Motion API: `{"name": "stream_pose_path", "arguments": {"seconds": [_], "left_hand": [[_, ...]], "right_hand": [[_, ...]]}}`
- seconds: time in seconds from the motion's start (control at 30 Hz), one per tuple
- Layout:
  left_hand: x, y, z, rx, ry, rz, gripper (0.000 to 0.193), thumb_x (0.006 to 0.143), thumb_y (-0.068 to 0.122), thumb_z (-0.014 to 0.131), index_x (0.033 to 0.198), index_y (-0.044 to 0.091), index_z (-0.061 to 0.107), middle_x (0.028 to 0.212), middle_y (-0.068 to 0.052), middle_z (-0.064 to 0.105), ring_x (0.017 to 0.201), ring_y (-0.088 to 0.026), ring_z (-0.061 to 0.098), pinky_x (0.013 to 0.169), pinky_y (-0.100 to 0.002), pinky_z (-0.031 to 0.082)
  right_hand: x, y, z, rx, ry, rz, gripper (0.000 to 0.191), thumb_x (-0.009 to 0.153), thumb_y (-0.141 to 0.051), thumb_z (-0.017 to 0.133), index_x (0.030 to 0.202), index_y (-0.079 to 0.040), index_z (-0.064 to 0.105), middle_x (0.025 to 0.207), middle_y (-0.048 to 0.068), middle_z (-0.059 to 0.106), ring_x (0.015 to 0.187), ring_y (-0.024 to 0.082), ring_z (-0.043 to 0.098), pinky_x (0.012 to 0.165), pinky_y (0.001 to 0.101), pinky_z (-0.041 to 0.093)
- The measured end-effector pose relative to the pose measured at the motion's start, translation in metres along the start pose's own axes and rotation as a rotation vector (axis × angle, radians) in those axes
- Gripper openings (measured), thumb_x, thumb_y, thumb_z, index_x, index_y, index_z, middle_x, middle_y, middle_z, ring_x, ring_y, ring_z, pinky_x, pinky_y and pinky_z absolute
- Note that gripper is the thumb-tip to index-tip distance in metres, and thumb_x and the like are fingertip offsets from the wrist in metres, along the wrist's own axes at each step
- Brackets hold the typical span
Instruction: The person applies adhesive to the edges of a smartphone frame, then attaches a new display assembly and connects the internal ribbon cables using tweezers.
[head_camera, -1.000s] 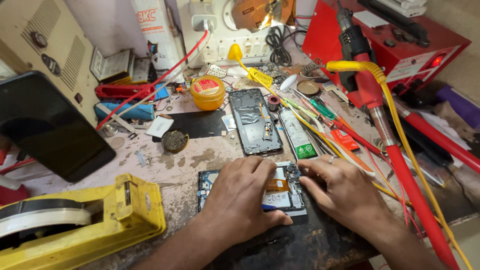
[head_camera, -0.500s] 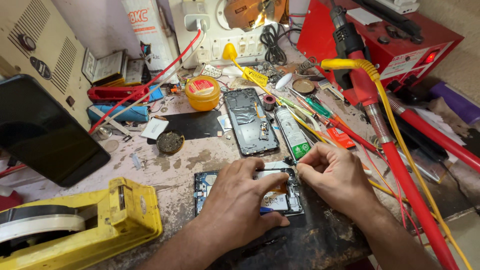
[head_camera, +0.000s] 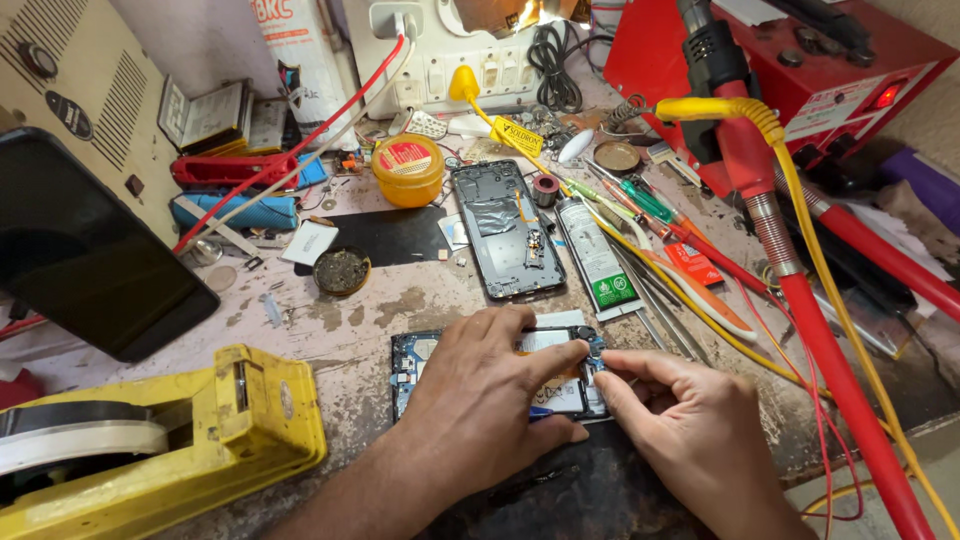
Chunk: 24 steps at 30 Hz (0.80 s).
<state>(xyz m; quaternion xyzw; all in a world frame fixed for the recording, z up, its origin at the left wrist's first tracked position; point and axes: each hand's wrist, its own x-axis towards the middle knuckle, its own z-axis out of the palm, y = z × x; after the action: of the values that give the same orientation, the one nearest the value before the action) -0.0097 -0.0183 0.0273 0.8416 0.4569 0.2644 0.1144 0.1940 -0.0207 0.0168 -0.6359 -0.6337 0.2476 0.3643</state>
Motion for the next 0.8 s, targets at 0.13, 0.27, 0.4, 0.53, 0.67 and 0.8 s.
{"name": "stream_pose_path", "arguments": {"seconds": [0.13, 0.27, 0.4, 0.53, 0.67, 0.8], "left_hand": [[-0.0007, 0.0002, -0.0022, -0.027, 0.046, 0.012, 0.068, 0.062, 0.045, 0.092, 0.121, 0.02, 0.07, 0.126, -0.021, 0.062, 0.12, -0.039, 0.056, 0.099, -0.05, 0.043], [0.0009, 0.0001, -0.0041, -0.048, 0.062, -0.001, 0.067, 0.058, 0.044, 0.094, 0.115, 0.016, 0.07, 0.123, -0.019, 0.063, 0.116, -0.039, 0.058, 0.096, -0.05, 0.044], [0.0012, 0.0009, -0.0055, -0.079, 0.006, -0.082, 0.076, 0.055, 0.044, 0.094, 0.114, 0.008, 0.063, 0.115, -0.015, 0.064, 0.111, -0.036, 0.06, 0.093, -0.049, 0.046], [0.0019, 0.0018, -0.0066, -0.038, 0.062, -0.01, 0.076, 0.054, 0.045, 0.096, 0.11, 0.006, 0.063, 0.113, -0.016, 0.063, 0.109, -0.037, 0.06, 0.091, -0.05, 0.046], [0.0036, 0.0004, -0.0059, -0.046, -0.007, -0.085, 0.085, 0.052, 0.047, 0.095, 0.115, 0.003, 0.06, 0.113, -0.016, 0.064, 0.111, -0.036, 0.06, 0.094, -0.049, 0.046], [0.0039, -0.0072, -0.0042, -0.104, 0.113, 0.012, 0.096, 0.062, 0.06, 0.09, 0.13, -0.001, 0.061, 0.12, -0.022, 0.064, 0.112, -0.039, 0.059, 0.093, -0.052, 0.044]], "right_hand": [[0.0015, -0.0058, 0.0018, -0.028, 0.027, -0.056, 0.026, 0.074, -0.018, 0.083, 0.098, -0.006, 0.082, 0.081, 0.006, 0.083, 0.067, 0.01, 0.078, 0.063, 0.0264, 0.06], [0.0044, -0.0068, 0.0026, -0.051, 0.021, -0.159, 0.023, 0.075, -0.017, 0.082, 0.095, -0.006, 0.082, 0.083, 0.006, 0.082, 0.07, 0.013, 0.074, 0.062, 0.0268, 0.06], [0.0037, -0.0075, 0.0026, -0.06, 0.018, -0.118, 0.02, 0.074, -0.017, 0.082, 0.092, -0.007, 0.083, 0.08, 0.006, 0.082, 0.068, 0.014, 0.074, 0.062, 0.0268, 0.059], [0.0035, -0.01, 0.0021, -0.082, 0.006, -0.081, 0.021, 0.076, -0.021, 0.084, 0.091, -0.007, 0.082, 0.076, 0.006, 0.081, 0.064, 0.013, 0.072, 0.059, 0.0268, 0.059], [0.0034, -0.01, 0.0031, -0.063, 0.029, -0.059, 0.02, 0.073, -0.016, 0.082, 0.091, -0.007, 0.082, 0.073, 0.006, 0.081, 0.059, 0.011, 0.075, 0.058, 0.0263, 0.059], [0.001, -0.0022, 0.0076, -0.056, 0.08, -0.118, 0.02, 0.073, -0.014, 0.084, 0.092, -0.006, 0.082, 0.072, 0.005, 0.079, 0.059, 0.009, 0.073, 0.057, 0.0251, 0.058]]}}
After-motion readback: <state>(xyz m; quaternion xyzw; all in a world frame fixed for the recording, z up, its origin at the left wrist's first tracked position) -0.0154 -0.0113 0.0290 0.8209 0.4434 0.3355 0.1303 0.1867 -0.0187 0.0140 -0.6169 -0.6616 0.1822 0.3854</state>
